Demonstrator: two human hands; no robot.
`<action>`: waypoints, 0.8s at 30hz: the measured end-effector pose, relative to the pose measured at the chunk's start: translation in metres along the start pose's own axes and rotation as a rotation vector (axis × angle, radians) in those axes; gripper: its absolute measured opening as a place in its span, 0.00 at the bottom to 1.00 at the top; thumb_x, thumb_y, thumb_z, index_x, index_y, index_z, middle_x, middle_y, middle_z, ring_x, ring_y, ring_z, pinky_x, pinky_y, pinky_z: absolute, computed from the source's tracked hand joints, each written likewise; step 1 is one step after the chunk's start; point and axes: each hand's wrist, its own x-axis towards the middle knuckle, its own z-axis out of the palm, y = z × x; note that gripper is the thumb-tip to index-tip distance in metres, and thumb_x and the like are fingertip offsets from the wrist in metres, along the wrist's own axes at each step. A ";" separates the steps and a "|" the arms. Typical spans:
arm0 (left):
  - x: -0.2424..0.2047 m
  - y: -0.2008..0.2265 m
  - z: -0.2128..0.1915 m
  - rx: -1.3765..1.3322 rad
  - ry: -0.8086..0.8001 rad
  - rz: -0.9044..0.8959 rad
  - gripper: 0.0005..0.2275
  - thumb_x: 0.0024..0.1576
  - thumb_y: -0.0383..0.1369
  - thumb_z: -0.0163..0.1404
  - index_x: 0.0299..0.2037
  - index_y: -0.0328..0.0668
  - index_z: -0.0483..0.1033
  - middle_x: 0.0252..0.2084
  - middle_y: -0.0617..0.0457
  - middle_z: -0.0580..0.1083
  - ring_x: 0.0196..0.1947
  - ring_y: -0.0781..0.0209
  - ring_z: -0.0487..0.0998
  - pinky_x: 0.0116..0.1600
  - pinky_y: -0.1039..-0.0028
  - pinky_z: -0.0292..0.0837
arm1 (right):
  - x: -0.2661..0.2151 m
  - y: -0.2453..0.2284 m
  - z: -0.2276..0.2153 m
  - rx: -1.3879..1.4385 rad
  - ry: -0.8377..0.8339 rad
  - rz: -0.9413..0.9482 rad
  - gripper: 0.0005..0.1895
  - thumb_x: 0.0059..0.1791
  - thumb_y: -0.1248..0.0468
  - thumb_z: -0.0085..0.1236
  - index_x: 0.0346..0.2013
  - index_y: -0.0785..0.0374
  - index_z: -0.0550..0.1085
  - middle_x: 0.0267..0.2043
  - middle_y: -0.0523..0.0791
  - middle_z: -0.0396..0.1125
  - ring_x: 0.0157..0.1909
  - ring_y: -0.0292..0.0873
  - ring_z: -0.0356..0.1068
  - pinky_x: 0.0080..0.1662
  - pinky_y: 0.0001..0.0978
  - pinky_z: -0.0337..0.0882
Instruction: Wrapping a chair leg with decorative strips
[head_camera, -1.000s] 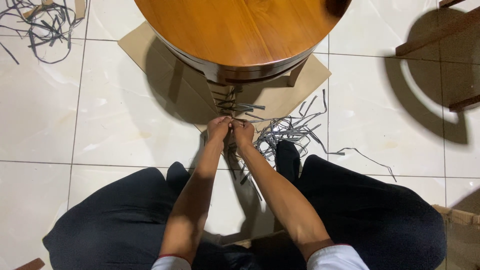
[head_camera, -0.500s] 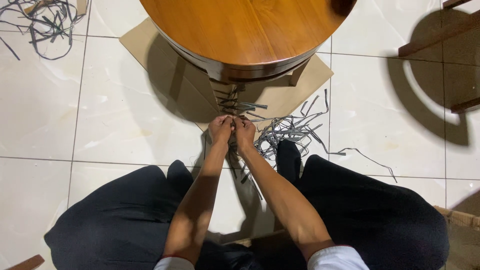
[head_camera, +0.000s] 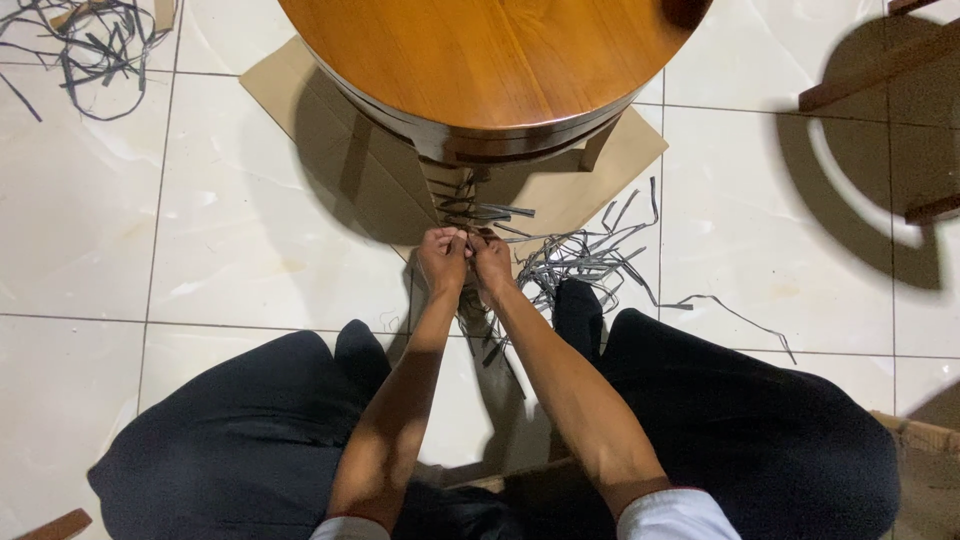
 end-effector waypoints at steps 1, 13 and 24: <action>-0.004 0.002 0.001 0.001 -0.002 -0.002 0.05 0.60 0.26 0.55 0.42 0.32 0.75 0.32 0.44 0.79 0.27 0.60 0.80 0.31 0.72 0.77 | 0.005 0.004 -0.002 0.000 0.002 0.001 0.11 0.50 0.67 0.57 0.22 0.62 0.72 0.17 0.45 0.63 0.19 0.35 0.62 0.26 0.24 0.62; -0.031 0.043 -0.016 0.393 -0.029 0.392 0.03 0.59 0.27 0.57 0.41 0.39 0.79 0.33 0.40 0.74 0.37 0.34 0.77 0.40 0.52 0.72 | 0.029 0.022 -0.013 0.014 -0.041 0.016 0.07 0.52 0.66 0.55 0.38 0.67 0.78 0.23 0.47 0.69 0.21 0.39 0.67 0.27 0.34 0.71; -0.017 0.019 -0.007 0.471 -0.089 0.317 0.03 0.62 0.33 0.51 0.40 0.46 0.73 0.35 0.46 0.71 0.39 0.36 0.77 0.42 0.50 0.73 | 0.031 0.024 -0.013 0.057 -0.046 0.021 0.03 0.51 0.69 0.55 0.35 0.62 0.77 0.23 0.43 0.68 0.21 0.35 0.68 0.28 0.26 0.71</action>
